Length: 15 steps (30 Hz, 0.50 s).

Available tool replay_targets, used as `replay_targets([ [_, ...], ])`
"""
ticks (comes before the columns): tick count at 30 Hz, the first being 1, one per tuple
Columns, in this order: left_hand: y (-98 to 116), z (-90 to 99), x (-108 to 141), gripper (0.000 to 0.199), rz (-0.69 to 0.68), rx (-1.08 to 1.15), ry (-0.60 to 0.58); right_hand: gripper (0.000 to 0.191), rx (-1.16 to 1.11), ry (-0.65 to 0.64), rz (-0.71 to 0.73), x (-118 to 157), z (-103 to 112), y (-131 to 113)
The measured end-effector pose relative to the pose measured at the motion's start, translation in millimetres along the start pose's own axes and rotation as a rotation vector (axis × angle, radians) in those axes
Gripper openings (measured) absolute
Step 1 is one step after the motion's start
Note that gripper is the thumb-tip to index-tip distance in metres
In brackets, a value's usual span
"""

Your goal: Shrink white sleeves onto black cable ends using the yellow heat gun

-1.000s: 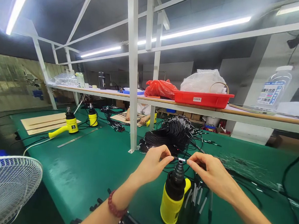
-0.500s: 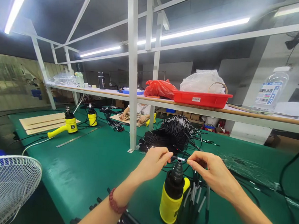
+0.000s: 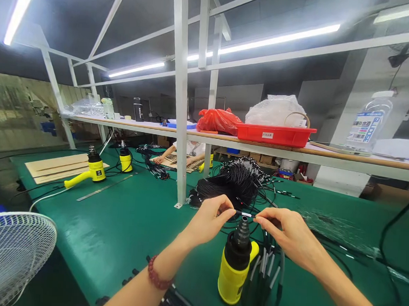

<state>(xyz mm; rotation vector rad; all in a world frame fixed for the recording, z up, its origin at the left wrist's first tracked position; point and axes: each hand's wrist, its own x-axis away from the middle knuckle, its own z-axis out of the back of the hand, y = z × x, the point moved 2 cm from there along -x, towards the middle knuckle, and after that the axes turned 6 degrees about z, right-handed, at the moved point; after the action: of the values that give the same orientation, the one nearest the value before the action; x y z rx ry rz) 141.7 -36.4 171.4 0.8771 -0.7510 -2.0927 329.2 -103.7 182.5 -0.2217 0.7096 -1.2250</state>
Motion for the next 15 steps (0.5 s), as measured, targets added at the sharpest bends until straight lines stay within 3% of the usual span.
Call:
replay_targets([
  [6,-5.1,2.1,-2.0,0.049,0.037,-0.106,-0.028,0.029,-0.009,0.025,0.027,-0.5,1.5,-2.6],
  [15,-1.6,2.0,-0.7,0.02,0.003,0.013,-0.006,0.022,-0.042,0.05,-0.021,-4.0,-0.4,-2.2],
])
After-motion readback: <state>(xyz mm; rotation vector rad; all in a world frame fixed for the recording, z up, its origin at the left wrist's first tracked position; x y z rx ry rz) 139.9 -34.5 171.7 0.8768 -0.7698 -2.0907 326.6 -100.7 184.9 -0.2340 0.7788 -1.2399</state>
